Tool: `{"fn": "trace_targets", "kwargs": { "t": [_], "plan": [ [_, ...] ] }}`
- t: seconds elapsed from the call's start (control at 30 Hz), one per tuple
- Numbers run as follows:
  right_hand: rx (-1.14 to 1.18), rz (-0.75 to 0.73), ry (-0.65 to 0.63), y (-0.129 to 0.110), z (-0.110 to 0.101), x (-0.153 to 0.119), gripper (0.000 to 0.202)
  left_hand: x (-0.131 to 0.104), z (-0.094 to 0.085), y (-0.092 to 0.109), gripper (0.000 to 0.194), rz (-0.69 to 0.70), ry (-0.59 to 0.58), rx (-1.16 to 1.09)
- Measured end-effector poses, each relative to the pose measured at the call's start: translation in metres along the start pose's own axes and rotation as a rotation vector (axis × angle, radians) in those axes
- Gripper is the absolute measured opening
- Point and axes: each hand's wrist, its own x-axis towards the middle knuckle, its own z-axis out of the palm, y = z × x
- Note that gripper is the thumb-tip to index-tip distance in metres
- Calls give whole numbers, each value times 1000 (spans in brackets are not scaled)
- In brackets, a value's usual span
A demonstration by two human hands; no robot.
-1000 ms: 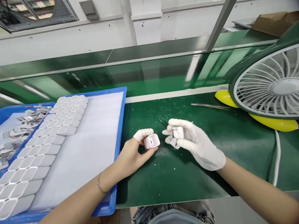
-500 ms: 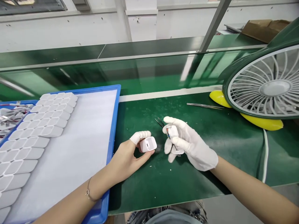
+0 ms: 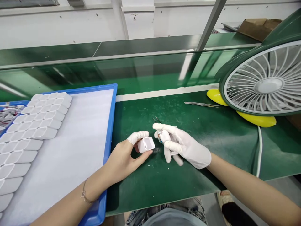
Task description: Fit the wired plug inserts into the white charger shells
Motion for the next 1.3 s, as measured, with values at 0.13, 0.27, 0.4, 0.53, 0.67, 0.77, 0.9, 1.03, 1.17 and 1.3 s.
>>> {"fn": "trace_targets", "kwargs": {
  "t": [0.13,0.27,0.4,0.53,0.67,0.77,0.9,1.03,1.17,1.3],
  "plan": [
    [-273,-197,120,9,-2,-1,63,0,0,0,43,31,27,7],
    [-784,-555,238,12,-3,-1,37,0,0,1,42,41,43,15],
    [-959,-736,186,12,1,4,34,-3,2,2,46,47,35,-11],
    [-1021,-686,141,15,3,5,43,-4,3,2,44,79,46,-18],
    [-1071,-593,128,18,2,3,49,-4,3,5,38,53,25,43],
    [-1070,-645,113,20,0,4,53,-3,3,8,30,48,6,63],
    [-1052,-690,112,22,0,7,59,-1,5,10,20,25,0,24],
    [-1028,-693,120,23,2,8,59,-1,6,10,20,-20,-30,-6],
    [-1010,-706,129,23,4,8,58,-1,6,12,20,-15,-58,-25],
    [-992,-665,126,22,3,9,51,-3,5,12,23,-44,-118,-58]
  ]
}}
